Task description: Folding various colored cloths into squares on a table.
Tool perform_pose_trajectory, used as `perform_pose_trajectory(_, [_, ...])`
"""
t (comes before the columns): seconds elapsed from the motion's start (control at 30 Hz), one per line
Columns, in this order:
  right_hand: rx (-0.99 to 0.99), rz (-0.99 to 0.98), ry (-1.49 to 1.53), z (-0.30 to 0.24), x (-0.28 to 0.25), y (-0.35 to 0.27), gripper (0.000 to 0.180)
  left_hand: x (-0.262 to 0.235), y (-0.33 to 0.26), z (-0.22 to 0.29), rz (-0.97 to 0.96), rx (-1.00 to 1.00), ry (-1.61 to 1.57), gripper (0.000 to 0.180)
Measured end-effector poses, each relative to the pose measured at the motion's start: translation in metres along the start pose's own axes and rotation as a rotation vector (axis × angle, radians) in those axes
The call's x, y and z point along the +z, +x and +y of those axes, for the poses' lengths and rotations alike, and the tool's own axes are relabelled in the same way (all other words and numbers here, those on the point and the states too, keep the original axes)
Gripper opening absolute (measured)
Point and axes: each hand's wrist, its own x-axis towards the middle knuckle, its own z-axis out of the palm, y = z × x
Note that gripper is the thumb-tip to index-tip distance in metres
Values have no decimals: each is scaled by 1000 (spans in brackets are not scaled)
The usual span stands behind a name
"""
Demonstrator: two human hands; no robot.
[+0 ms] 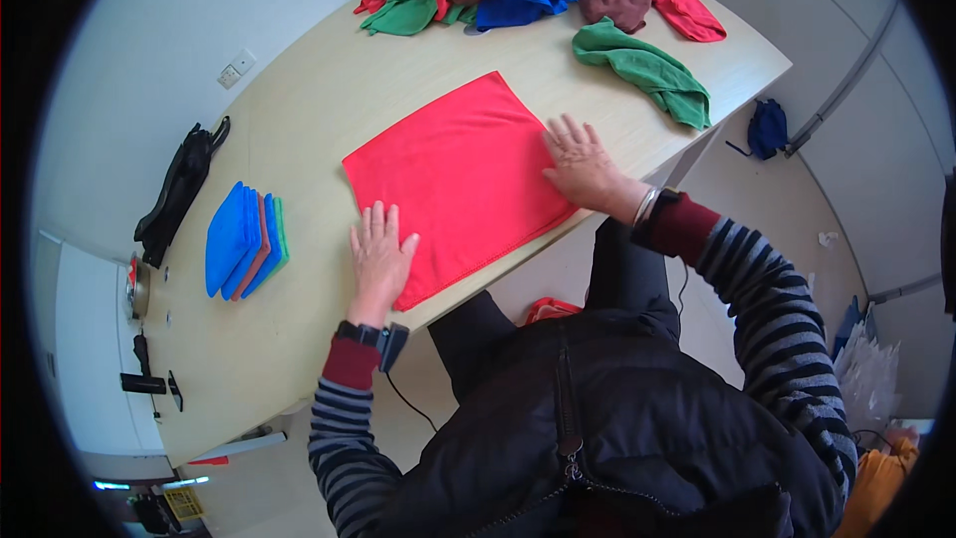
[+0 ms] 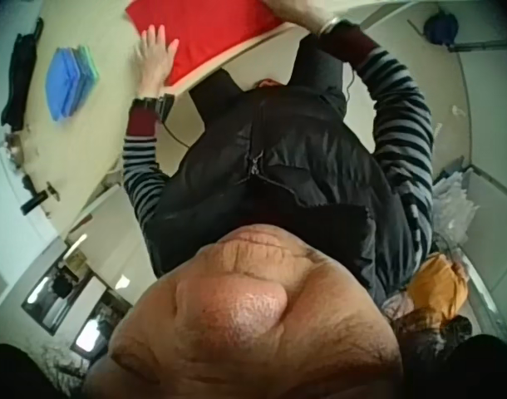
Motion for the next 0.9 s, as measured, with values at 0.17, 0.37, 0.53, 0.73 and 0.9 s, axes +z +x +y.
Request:
perform_pose_trajectory(0.17, [-125,105,125,-92,11,-11,70,5,-34,56,23,78,-79,64])
perform_pose_trajectory(0.37, [-130,183,217,-84,26,-30,70,5,-65,45,17,63,-128,61])
perform_pose_trajectory(0.53, [21,150,94,-3,21,-53,69,2,-76,33,23,86,-206,58])
perform_pose_trajectory(0.73, [129,-63,24,27,-19,3,69,-17,-23,-11,-12,42,-322,54])
perform_pose_trajectory(0.9, [-136,-49,198,-24,-13,99,71,7,82,-24,189,124,-196,54])
